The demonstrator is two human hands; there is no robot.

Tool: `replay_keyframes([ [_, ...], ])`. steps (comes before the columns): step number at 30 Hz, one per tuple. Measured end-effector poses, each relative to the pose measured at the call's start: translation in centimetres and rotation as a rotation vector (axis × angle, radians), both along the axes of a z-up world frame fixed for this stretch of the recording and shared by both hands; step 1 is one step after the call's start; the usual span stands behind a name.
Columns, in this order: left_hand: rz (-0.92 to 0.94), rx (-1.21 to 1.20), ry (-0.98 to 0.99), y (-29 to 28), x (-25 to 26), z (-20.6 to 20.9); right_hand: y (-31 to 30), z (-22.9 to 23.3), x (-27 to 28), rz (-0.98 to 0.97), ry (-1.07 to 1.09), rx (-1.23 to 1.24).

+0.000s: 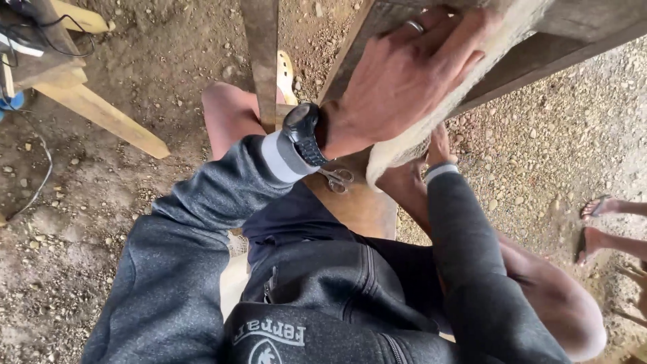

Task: Securing the edges of a fine-mesh fishing net by weaving and knotting with a shuttle.

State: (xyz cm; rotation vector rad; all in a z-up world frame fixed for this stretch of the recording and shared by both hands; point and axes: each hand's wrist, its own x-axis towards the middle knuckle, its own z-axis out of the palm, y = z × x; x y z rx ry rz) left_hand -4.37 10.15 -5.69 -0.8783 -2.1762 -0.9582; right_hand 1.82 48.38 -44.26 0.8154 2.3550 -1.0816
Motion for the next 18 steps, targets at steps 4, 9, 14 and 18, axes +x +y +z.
replay_keyframes([
  [4, 0.058, -0.041, 0.022, 0.0, 0.5, 0.5, -7.1, 10.9, -0.3, -0.486, 0.226, -0.061],
  [9, 0.013, -0.026, -0.036, 3.8, 1.3, -0.6, -6.5, 17.4, 2.7, -0.267, 0.416, 0.149],
  [14, 0.018, -0.036, -0.006, 6.3, 2.3, 0.8, -10.4, 21.9, 6.9, -0.861, 0.885, -0.256],
  [18, 0.103, 0.061, 0.075, 8.8, 0.2, 0.6, -13.2, 23.1, 7.1, -0.812, 0.930, -0.152],
])
